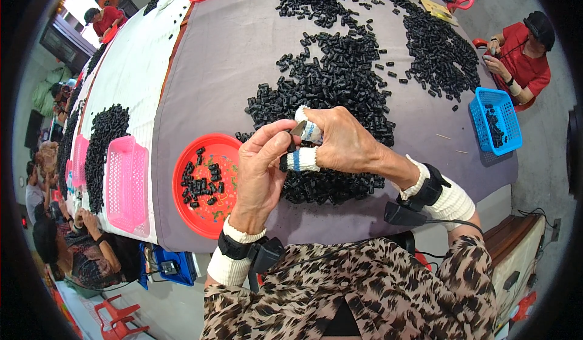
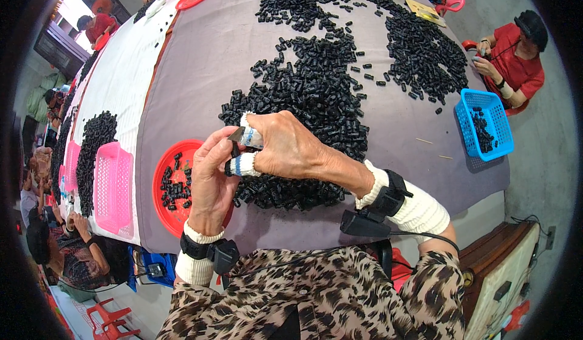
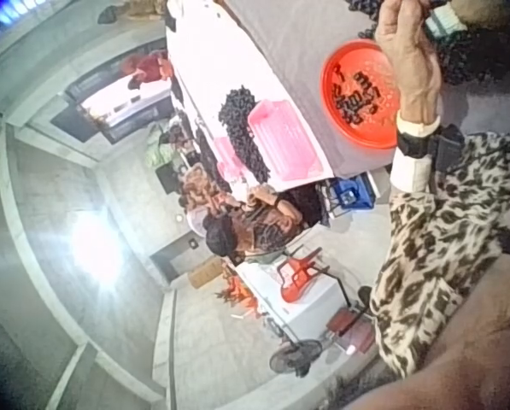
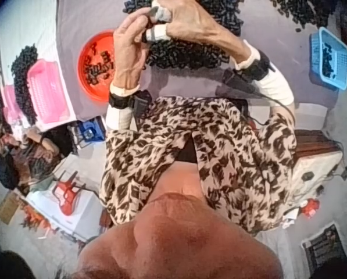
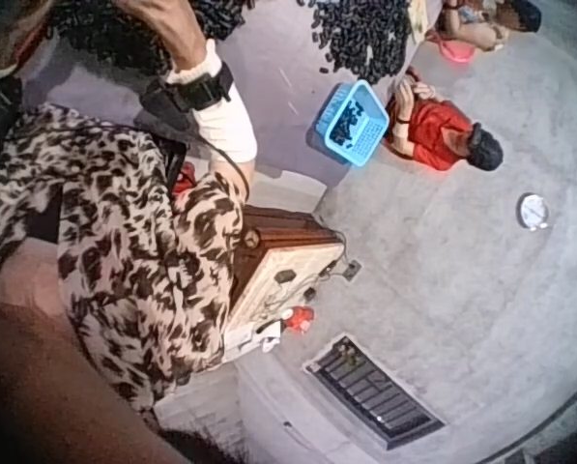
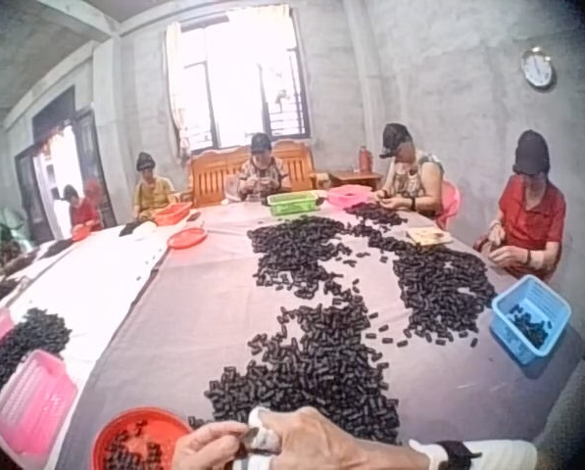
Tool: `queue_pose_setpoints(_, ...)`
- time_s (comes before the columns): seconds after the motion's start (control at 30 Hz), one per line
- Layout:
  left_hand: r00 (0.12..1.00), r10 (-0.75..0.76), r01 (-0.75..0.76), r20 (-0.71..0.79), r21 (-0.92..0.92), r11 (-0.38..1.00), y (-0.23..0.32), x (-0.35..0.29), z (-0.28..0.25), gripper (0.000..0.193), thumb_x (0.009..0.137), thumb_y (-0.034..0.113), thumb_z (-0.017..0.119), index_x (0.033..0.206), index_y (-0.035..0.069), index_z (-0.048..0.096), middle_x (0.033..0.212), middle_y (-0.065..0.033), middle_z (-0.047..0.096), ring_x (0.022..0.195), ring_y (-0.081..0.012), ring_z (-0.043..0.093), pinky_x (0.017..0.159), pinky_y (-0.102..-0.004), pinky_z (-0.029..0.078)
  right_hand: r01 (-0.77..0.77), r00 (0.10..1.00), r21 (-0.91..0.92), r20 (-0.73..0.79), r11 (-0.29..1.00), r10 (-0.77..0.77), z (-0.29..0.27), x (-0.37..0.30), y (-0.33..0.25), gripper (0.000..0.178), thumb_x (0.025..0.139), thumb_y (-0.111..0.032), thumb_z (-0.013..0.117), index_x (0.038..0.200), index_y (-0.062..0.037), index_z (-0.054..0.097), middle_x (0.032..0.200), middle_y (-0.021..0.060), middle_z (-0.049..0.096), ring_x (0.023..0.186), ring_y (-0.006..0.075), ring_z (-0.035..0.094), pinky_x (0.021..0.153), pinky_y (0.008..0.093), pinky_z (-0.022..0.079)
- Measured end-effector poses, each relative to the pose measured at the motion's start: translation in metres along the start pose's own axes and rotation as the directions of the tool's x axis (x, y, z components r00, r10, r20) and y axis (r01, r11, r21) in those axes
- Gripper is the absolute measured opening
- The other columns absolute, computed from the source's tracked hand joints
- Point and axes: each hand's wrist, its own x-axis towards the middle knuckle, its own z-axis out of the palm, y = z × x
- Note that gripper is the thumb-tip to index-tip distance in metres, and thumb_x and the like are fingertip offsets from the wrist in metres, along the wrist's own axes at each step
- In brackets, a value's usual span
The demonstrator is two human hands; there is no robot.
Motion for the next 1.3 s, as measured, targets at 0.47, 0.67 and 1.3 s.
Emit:
queue_pose_setpoints(0.47,0.997,-0.002,0.006,-0.071,0.053,0.999,-0.003,-0.002,-0.002,0.022,0.087,0.011,0.056,0.105,-0.002,0.058,0.094,-0.0061,0.062,0.081,-0.0095,0.058,0.073,-0.0239,0.048,-0.015,0.988,-0.077,0.154,0.997,0.027,-0.003,0.006,0.002,0.03,0.065,-0.021,0.068,0.072,0.0045,0.054,0.062,0.0195,0.057,0.056,0.0314,0.059,0.054,0.0384,0.044)
queue_pose_setpoints(0.67,0.998,0.001,0.002,-0.055,0.059,0.998,-0.002,-0.001,0.0,0.021,0.087,0.011,0.056,0.104,-0.002,0.058,0.094,-0.0064,0.063,0.081,-0.0102,0.059,0.074,-0.0239,0.048,-0.021,0.985,-0.073,0.171,0.997,0.033,-0.004,0.006,0.003,0.027,0.065,-0.019,0.065,0.072,0.0049,0.054,0.064,0.0215,0.058,0.059,0.0344,0.06,0.056,0.0403,0.044)
queue_pose_setpoints(1.3,1.0,0.01,-0.008,-0.03,0.062,0.998,0.001,-0.003,0.0,0.021,0.087,0.011,0.057,0.104,-0.002,0.057,0.094,-0.0068,0.063,0.082,-0.0108,0.06,0.074,-0.0237,0.049,-0.011,0.99,-0.079,0.136,0.997,0.022,-0.005,0.005,-0.004,0.026,0.066,-0.019,0.065,0.071,0.0029,0.053,0.065,0.0192,0.058,0.06,0.0337,0.059,0.055,0.04,0.044)
